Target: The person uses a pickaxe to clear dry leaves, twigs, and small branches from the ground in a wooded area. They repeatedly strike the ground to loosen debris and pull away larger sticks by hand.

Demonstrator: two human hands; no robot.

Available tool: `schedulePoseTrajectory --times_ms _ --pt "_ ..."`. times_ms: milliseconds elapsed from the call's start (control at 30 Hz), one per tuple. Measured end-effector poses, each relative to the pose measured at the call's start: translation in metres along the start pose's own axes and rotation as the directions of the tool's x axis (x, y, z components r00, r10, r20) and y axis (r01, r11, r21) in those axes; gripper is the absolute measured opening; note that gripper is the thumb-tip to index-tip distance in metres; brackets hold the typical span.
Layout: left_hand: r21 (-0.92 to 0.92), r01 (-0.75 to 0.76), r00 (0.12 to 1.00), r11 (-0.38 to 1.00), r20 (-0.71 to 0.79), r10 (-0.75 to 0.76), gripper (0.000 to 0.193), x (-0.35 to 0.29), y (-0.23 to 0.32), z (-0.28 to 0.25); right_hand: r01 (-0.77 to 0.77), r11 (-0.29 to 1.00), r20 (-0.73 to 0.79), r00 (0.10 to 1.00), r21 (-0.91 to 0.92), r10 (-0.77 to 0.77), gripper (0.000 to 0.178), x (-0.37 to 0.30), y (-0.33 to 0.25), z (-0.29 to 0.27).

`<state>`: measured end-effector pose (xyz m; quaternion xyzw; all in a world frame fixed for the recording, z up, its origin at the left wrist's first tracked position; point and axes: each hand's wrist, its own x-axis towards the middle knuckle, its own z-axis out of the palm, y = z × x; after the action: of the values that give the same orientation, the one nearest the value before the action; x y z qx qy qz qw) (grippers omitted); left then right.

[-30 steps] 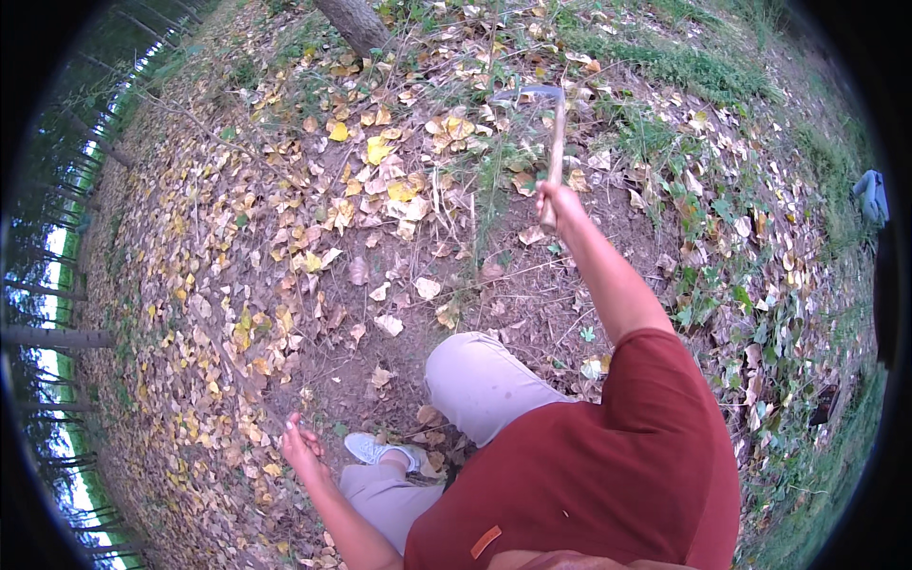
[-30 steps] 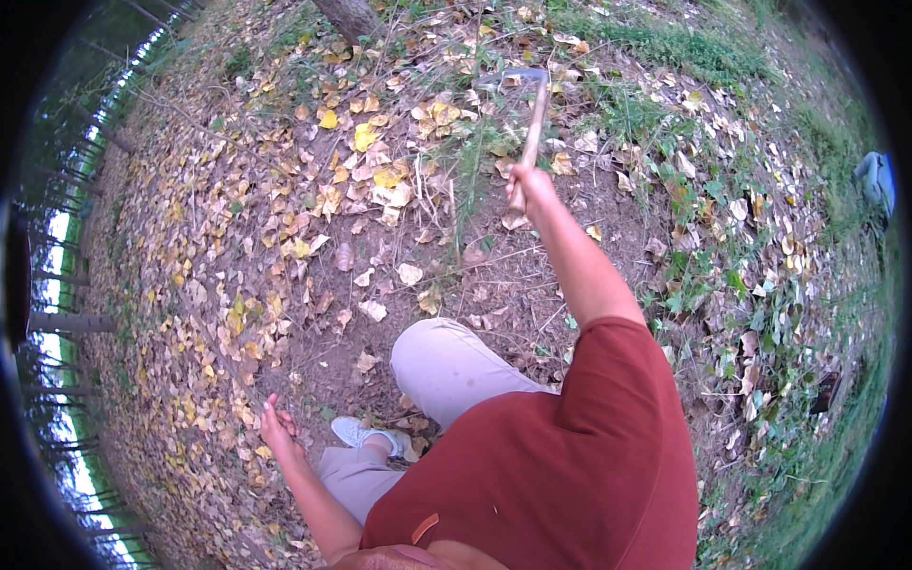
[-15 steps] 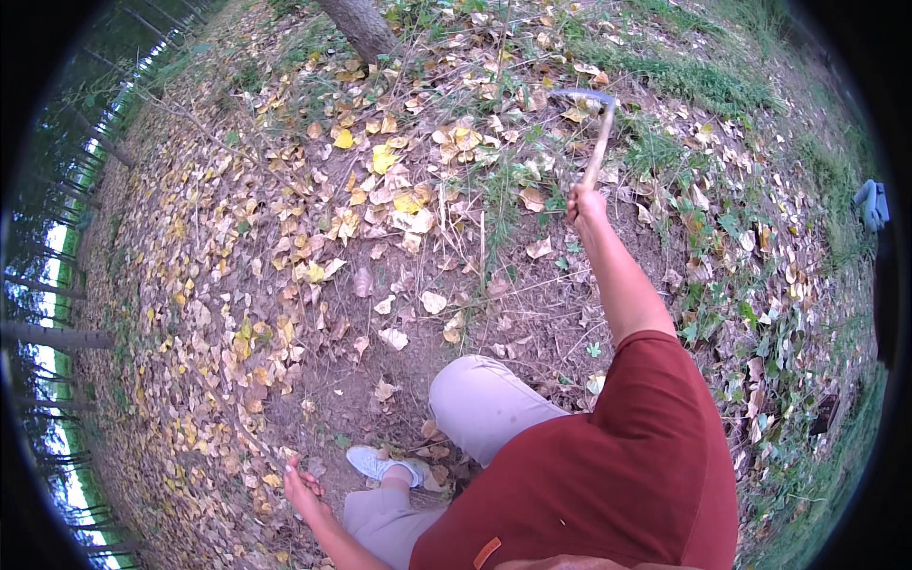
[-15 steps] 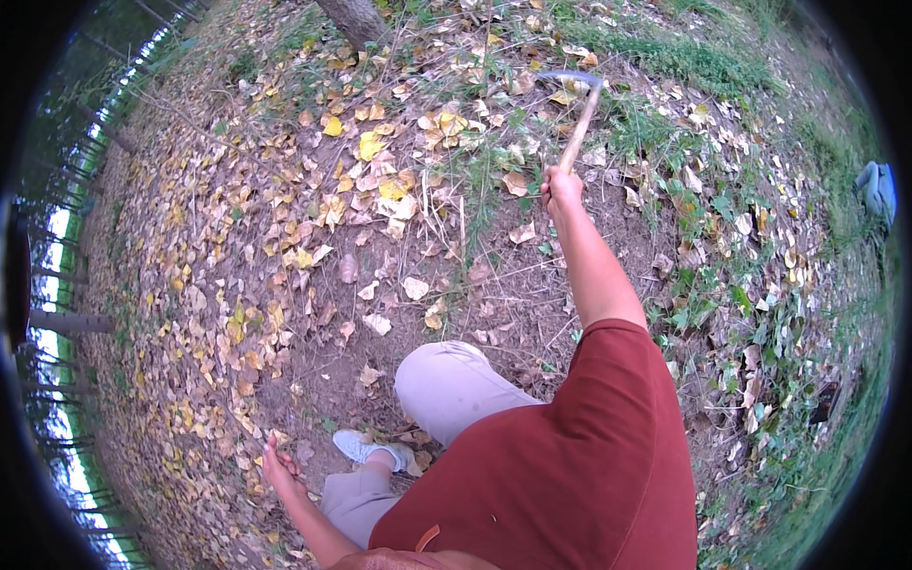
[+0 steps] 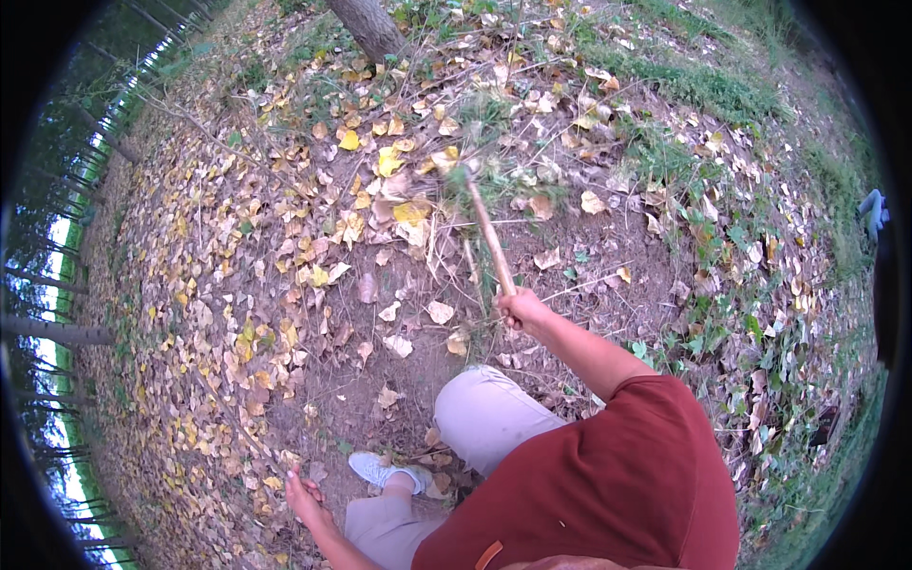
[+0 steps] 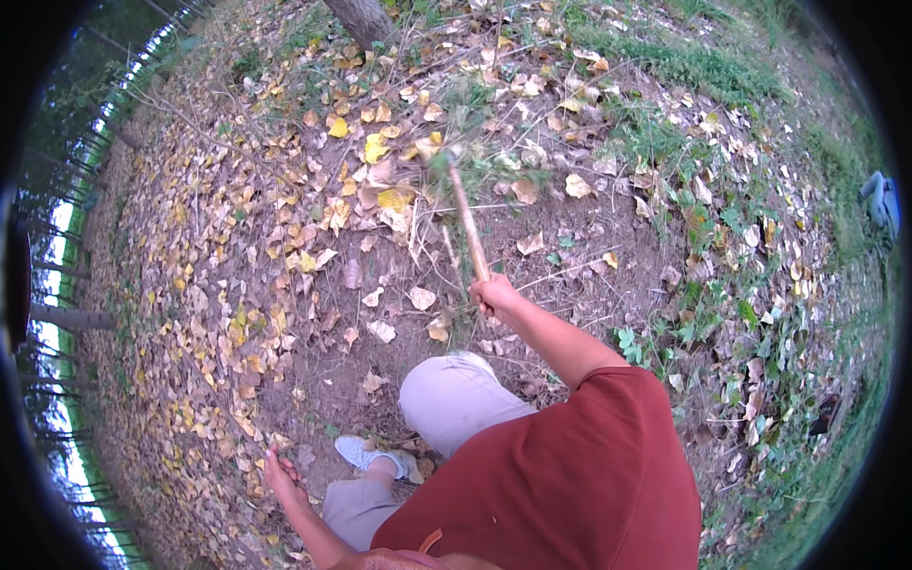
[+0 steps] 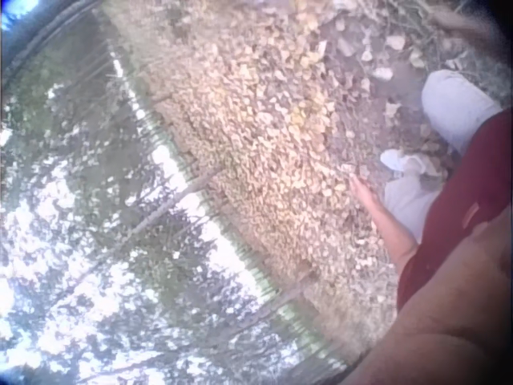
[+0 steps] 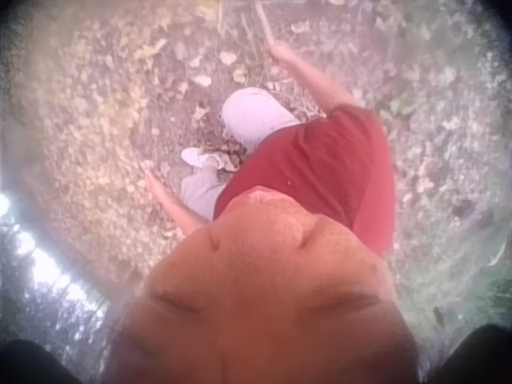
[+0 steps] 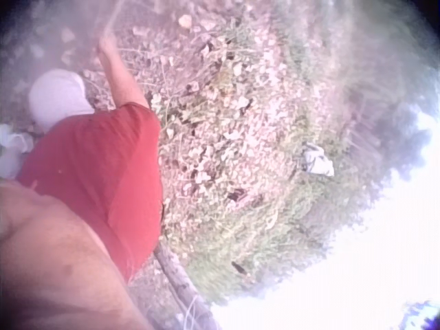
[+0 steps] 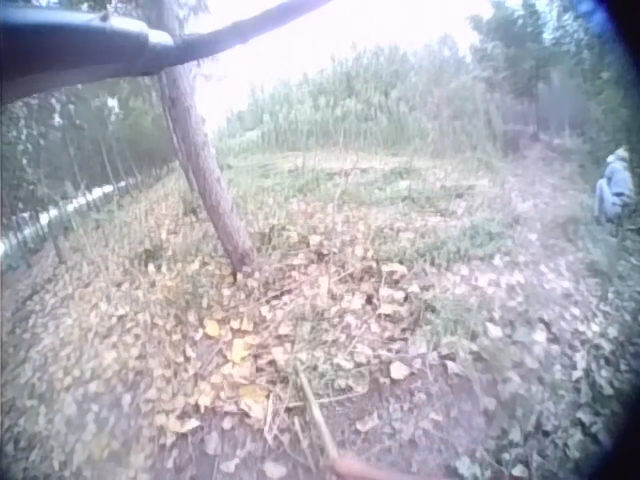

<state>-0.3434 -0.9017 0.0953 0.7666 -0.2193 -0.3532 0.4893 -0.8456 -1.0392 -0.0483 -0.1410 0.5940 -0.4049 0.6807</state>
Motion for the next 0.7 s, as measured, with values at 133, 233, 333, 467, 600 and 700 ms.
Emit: schedulePoseTrajectory --times_ms 133,233,333,467,600,700 --pt "-0.013 0.002 1.0 1.0 0.028 -0.002 0.029 -0.005 0.006 0.008 -0.007 0.993 -0.041 0.999 0.12 0.012 0.007 -0.013 -0.005 -0.002" --pt "0.013 0.005 0.999 1.0 0.035 -0.005 0.029 -0.005 0.008 0.011 0.104 0.977 -0.143 0.987 0.188 -0.078 0.003 0.008 -0.031 -0.026" --pt "0.005 0.005 0.999 1.0 0.037 -0.005 0.03 -0.006 0.009 0.009 0.268 0.936 -0.34 0.923 0.227 -0.182 0.008 0.027 -0.069 -0.051" --pt "-0.025 -0.002 0.999 1.0 0.041 0.003 0.032 -0.003 0.002 -0.004 0.397 0.873 -0.557 0.809 0.282 -0.188 0.008 0.044 -0.127 -0.078" --pt "0.01 0.01 1.0 1.0 0.001 -0.01 0.035 -0.002 -0.005 -0.015 0.456 0.828 -0.616 0.767 0.326 -0.179 0.015 0.054 -0.163 -0.1" --pt "0.009 0.018 0.999 1.0 -0.028 -0.018 0.036 -0.004 -0.003 -0.015 0.462 0.815 -0.653 0.744 0.351 -0.141 0.016 0.066 -0.173 -0.108"
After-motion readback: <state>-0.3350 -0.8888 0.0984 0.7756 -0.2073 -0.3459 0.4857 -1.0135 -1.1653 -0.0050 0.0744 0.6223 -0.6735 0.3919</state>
